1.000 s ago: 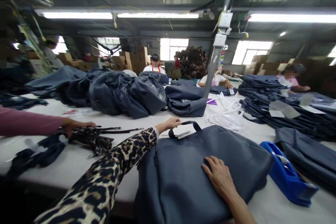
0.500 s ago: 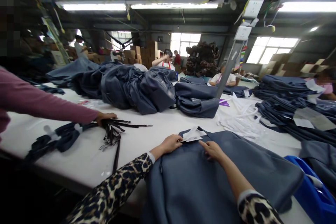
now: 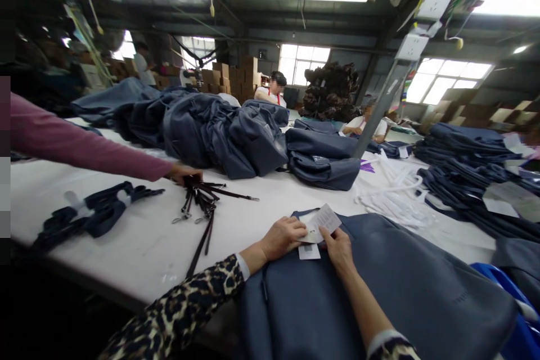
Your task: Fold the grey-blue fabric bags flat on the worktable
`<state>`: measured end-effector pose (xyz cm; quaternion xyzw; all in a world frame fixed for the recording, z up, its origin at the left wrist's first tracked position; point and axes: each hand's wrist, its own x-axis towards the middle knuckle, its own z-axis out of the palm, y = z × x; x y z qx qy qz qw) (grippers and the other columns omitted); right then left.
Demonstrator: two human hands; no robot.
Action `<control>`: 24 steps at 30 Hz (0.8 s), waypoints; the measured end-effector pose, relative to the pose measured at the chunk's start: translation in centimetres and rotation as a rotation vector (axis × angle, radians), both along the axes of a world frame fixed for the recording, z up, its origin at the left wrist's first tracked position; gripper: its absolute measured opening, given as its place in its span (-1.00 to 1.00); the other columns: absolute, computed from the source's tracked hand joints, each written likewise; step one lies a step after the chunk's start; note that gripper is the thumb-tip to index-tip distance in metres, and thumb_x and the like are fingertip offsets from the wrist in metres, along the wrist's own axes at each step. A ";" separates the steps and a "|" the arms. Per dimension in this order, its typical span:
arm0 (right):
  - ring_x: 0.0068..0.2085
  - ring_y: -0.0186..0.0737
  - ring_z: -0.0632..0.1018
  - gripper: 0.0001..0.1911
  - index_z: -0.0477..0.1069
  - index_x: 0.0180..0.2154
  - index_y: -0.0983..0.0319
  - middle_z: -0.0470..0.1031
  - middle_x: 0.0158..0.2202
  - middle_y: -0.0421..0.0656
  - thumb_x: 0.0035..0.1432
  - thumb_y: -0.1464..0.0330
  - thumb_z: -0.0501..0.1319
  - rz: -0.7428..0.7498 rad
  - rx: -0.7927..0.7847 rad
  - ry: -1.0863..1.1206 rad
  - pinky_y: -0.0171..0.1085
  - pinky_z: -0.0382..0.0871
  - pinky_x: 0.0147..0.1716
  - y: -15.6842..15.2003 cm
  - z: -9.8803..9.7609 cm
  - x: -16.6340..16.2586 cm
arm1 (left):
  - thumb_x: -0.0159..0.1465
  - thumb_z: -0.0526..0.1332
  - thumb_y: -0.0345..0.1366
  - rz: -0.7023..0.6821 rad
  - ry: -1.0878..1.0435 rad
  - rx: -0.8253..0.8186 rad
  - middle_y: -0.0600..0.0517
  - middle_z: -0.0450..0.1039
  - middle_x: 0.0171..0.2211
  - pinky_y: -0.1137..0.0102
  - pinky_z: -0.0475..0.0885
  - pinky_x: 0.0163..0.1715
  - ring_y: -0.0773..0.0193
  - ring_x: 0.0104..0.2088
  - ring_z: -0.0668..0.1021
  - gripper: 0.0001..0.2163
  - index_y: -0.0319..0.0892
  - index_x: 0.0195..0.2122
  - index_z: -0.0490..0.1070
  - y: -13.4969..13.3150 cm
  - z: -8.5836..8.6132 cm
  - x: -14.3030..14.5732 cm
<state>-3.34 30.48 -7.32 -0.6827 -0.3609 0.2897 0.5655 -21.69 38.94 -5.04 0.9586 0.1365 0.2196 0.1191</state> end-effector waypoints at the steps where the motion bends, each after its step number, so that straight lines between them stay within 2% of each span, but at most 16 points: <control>1: -0.27 0.01 0.61 -0.44 0.49 -0.21 0.29 0.61 -0.24 0.02 -0.07 -0.03 0.25 0.004 0.016 -0.008 -0.19 0.52 -0.45 -0.1 0.0 -0.1 | 0.27 0.31 -0.32 0.024 -0.072 -0.061 -0.06 0.41 0.07 0.22 0.33 0.07 0.09 0.06 0.42 -0.74 -0.11 -0.02 0.42 0.1 0.0 -0.2; 3: -0.23 0.03 0.61 -0.41 0.49 -0.17 0.29 0.61 -0.19 0.04 -0.05 -0.05 0.24 0.015 0.029 -0.026 -0.17 0.53 -0.40 -0.3 -0.1 -0.2 | 0.13 0.43 -0.29 0.106 -0.231 -0.217 -0.11 0.24 0.23 0.16 0.24 0.20 0.03 0.21 0.29 -0.45 -0.10 0.13 0.32 0.4 -0.1 -0.7; 5: -0.23 0.03 0.61 -0.37 0.47 -0.13 0.31 0.60 -0.18 0.06 -0.01 -0.08 0.19 0.028 0.024 -0.051 -0.15 0.53 -0.38 -0.3 -0.4 -0.2 | 0.01 0.48 -0.29 0.184 -0.341 -0.399 -0.17 0.10 0.30 0.08 0.22 0.22 -0.04 0.26 0.22 -0.24 -0.12 0.22 0.21 0.6 -0.3 -0.9; 7: -0.27 0.02 0.61 -0.32 0.45 -0.08 0.33 0.60 -0.20 0.07 0.05 -0.11 0.10 0.056 0.011 -0.093 -0.13 0.53 -0.38 -0.3 -0.7 -0.2 | 0.03 0.43 -0.30 0.196 -0.386 -0.595 -0.17 0.20 0.24 0.14 0.38 0.07 -0.01 0.16 0.35 -0.31 -0.13 0.20 0.24 0.8 -0.5 -1.1; 10: -0.27 0.00 0.60 -0.32 0.46 -0.04 0.32 0.60 -0.22 0.04 0.16 -0.09 -0.02 0.142 -0.016 -0.212 -0.10 0.52 -0.30 -0.6 -0.7 -0.4 | 0.13 0.31 -0.34 0.121 -0.380 -0.768 -0.07 0.46 -0.07 0.37 0.46 -0.23 0.19 -0.14 0.53 -0.68 -0.17 -0.06 0.45 0.9 -0.5 -1.1; 12: -0.18 -0.02 0.58 -0.41 0.49 -0.04 0.26 0.59 -0.19 -0.01 0.22 -0.03 -0.02 0.230 -0.034 -0.330 -0.07 0.48 -0.15 -1.1 0.0 -0.8 | 0.13 0.30 -0.34 0.075 -0.347 -0.779 -0.01 0.49 -0.23 0.42 0.44 -0.29 0.25 -0.25 0.54 -0.83 -0.20 -0.23 0.49 0.8 -0.5 -1.0; 15: -0.05 -0.05 0.51 -0.55 0.50 -0.01 0.12 0.56 -0.09 -0.10 0.25 0.06 0.04 0.394 -0.058 -0.524 -0.06 0.33 0.05 -2.1 1.6 -1.7 | 0.09 0.31 -0.36 0.073 -0.331 -0.792 0.04 0.47 -0.32 0.44 0.42 -0.33 0.29 -0.33 0.52 -0.81 -0.20 -0.25 0.44 0.7 -0.6 -0.9; 18: 0.01 -0.03 0.45 -0.55 0.46 0.06 0.08 0.50 0.01 -0.10 0.25 0.04 0.09 0.498 -0.098 -0.662 -0.03 0.27 0.08 -3.0 3.2 -2.9 | 0.05 0.32 -0.38 0.124 -0.337 -0.792 0.07 0.45 -0.31 0.44 0.40 -0.37 0.31 -0.37 0.50 -0.70 -0.18 -0.19 0.33 0.6 -0.9 -1.0; 22: 0.10 0.12 0.37 -0.34 0.33 0.16 0.19 0.40 0.12 0.03 0.15 -0.05 0.19 0.589 -0.268 -0.965 0.07 0.26 0.04 -3.6 4.5 -4.0 | 0.05 0.28 -0.38 0.125 -0.279 -0.766 0.03 0.45 -0.26 0.40 0.44 -0.31 0.26 -0.32 0.51 -0.71 -0.17 -0.20 0.29 0.5 -1.3 -1.7; 24: 0.09 0.09 0.38 -0.44 0.31 0.16 0.18 0.40 0.12 0.02 0.24 0.04 0.12 0.616 -0.329 -1.049 0.06 0.28 0.03 -3.7 4.8 -4.3 | 0.09 0.15 -0.42 0.135 -0.269 -0.739 -0.03 0.45 -0.18 0.31 0.46 -0.18 0.21 -0.20 0.52 -0.74 -0.17 -0.16 0.30 0.7 -0.9 -2.2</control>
